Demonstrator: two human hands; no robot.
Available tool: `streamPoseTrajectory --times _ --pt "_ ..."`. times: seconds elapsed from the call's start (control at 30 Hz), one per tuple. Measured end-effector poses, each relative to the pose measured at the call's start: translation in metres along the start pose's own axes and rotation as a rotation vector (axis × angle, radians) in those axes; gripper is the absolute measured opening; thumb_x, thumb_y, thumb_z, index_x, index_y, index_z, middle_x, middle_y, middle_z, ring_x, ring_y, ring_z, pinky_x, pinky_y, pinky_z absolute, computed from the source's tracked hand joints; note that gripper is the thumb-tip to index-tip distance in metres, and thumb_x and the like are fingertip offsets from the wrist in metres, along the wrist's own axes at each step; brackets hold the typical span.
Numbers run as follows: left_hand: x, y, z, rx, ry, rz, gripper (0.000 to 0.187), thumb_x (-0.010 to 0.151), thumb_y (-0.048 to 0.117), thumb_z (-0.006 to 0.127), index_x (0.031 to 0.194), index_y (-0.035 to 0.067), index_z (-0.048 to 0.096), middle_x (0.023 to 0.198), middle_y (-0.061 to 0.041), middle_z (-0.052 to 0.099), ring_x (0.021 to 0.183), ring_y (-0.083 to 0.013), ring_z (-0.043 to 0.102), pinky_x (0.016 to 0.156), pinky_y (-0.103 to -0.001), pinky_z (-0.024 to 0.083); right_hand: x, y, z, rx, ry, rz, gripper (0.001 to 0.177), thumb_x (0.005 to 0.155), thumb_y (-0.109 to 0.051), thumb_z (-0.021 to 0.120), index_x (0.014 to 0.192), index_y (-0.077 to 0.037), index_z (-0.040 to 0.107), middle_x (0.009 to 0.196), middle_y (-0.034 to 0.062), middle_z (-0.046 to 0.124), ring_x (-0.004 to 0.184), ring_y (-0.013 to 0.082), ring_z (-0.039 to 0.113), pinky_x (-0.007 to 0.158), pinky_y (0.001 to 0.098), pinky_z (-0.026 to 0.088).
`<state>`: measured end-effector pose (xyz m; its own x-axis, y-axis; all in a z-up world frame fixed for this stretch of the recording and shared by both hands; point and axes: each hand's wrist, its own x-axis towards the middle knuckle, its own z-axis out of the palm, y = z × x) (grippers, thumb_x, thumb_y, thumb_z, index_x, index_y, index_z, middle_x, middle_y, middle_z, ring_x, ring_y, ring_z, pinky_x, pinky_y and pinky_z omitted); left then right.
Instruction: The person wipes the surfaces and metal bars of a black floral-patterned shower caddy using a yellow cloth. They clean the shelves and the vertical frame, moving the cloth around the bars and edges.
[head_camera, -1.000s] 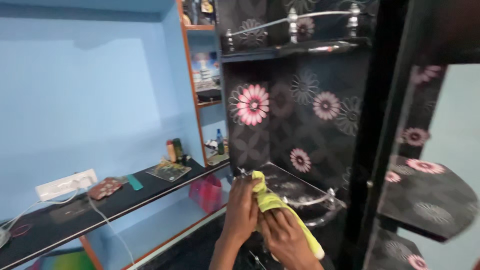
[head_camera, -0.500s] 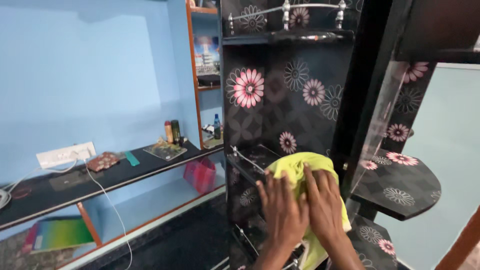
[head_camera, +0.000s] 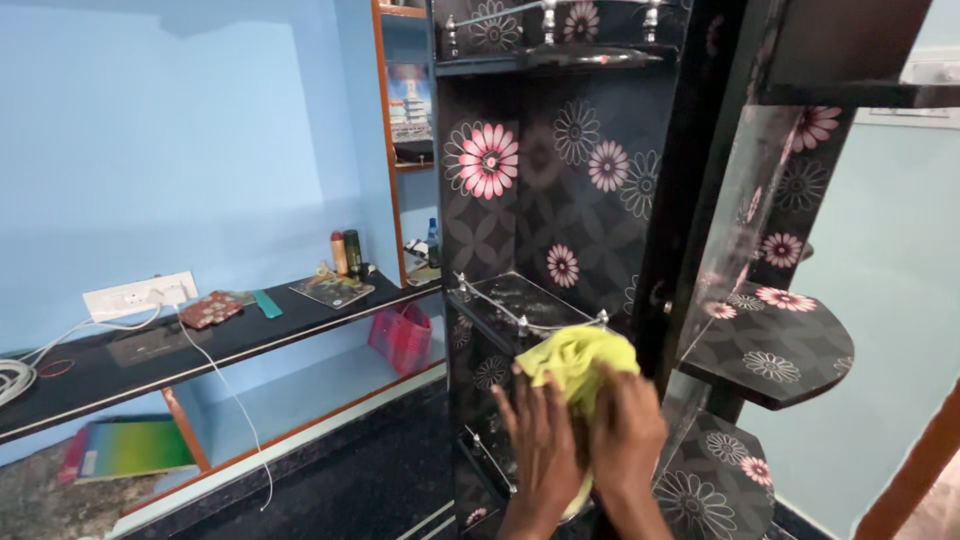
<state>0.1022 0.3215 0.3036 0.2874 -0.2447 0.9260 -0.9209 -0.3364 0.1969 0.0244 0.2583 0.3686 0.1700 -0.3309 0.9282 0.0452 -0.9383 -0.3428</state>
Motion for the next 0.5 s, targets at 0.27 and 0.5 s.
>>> streamPoseTrajectory --times 0.27,0.5 --pt "-0.014 -0.088 0.005 0.202 0.197 -0.258 0.072 0.096 0.026 0.057 0.154 -0.008 0.03 0.157 -0.034 0.035 0.149 -0.0479 0.029 0.123 -0.063 0.015 -0.031 -0.039 0.046 -0.16 -0.272 -0.592 0.054 0.082 -0.018 0.058 0.132 0.003 0.059 0.125 0.0202 0.062 0.117 0.0378 0.058 0.103 0.0492 0.042" --pt "0.018 -0.131 -0.038 -0.19 0.2 -0.289 0.056 0.091 0.003 0.059 0.147 0.002 0.054 0.15 -0.027 0.053 0.142 -0.0437 0.049 0.116 -0.049 0.041 0.001 -0.072 0.109 -0.447 -0.475 -0.476 0.054 0.086 -0.021 0.056 0.131 0.009 0.056 0.124 0.0236 0.059 0.119 0.0393 0.055 0.106 0.0491 0.039"
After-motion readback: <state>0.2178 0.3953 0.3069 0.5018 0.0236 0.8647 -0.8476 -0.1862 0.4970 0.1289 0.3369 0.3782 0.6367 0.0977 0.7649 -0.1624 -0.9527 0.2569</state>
